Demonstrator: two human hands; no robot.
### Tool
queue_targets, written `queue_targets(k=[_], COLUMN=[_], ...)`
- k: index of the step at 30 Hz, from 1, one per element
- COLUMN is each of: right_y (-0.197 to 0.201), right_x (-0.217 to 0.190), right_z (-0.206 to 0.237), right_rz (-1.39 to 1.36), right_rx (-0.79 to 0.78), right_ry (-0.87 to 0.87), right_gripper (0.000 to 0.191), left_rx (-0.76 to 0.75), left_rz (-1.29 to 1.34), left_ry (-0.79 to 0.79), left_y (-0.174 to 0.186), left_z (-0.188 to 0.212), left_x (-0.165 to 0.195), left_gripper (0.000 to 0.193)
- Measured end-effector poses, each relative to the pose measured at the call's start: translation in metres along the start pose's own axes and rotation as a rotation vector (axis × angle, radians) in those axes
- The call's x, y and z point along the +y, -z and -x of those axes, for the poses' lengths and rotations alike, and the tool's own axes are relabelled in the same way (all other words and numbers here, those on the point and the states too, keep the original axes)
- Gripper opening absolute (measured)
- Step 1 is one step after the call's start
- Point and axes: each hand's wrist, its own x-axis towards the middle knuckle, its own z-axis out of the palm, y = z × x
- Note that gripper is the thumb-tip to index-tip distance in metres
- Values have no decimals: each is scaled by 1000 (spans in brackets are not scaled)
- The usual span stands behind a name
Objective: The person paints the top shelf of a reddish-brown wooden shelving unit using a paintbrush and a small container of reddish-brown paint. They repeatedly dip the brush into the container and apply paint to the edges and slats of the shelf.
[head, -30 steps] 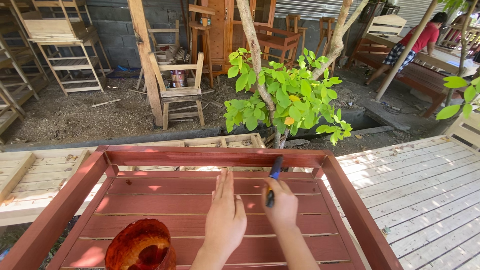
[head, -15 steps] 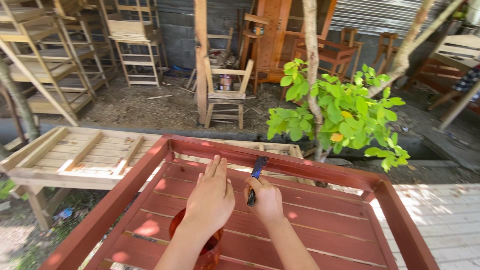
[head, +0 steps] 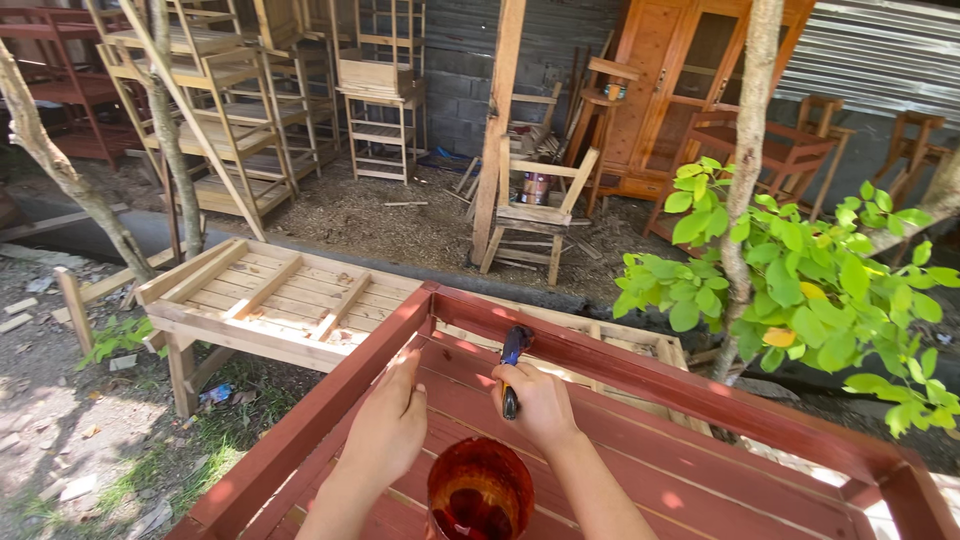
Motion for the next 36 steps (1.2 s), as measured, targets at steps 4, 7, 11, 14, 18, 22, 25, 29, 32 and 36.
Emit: queue_targets(k=[4,7,11,14,18,22,25,29,32,36], right_y=[-20,-37,-52,-58,-61,-49,-28,11,40,37], right_x=[0,-2,-4,-5,-2,13,27,43,52,60], right_z=[-15,-26,-38,-45,-48,-38,-23,5,26,21], right_rz=[-57,-78,-157,-200,-227,-244,-176,-75,-28,4], right_rx=[-26,-41,-87,-162,-177,-109,-114,-183,-191,-269], right_ry=[114,156,210,232,293,212,155,117,142,189], right_gripper=[14,16,16,16,17,19,21,25,26,25], left_rx=[61,71,64,34,45,55,19,42,61,65], left_rz=[19,28,115,189,272,226,176,223,237,229], left_ry=[-61,-122,-47,-26,-35,-115,5,68,65,72], left_y=[-5,-10,-13,-13,-19,-24,-32,-42,-45,-40], left_z=[-4,-7,-3,3,8,12,13,15,12,9], left_x=[-26,-40,-50,-54,-56,-59,-54,-45,-42,-44], left_gripper=[52,52,48,51,55,57,56,56,56,55])
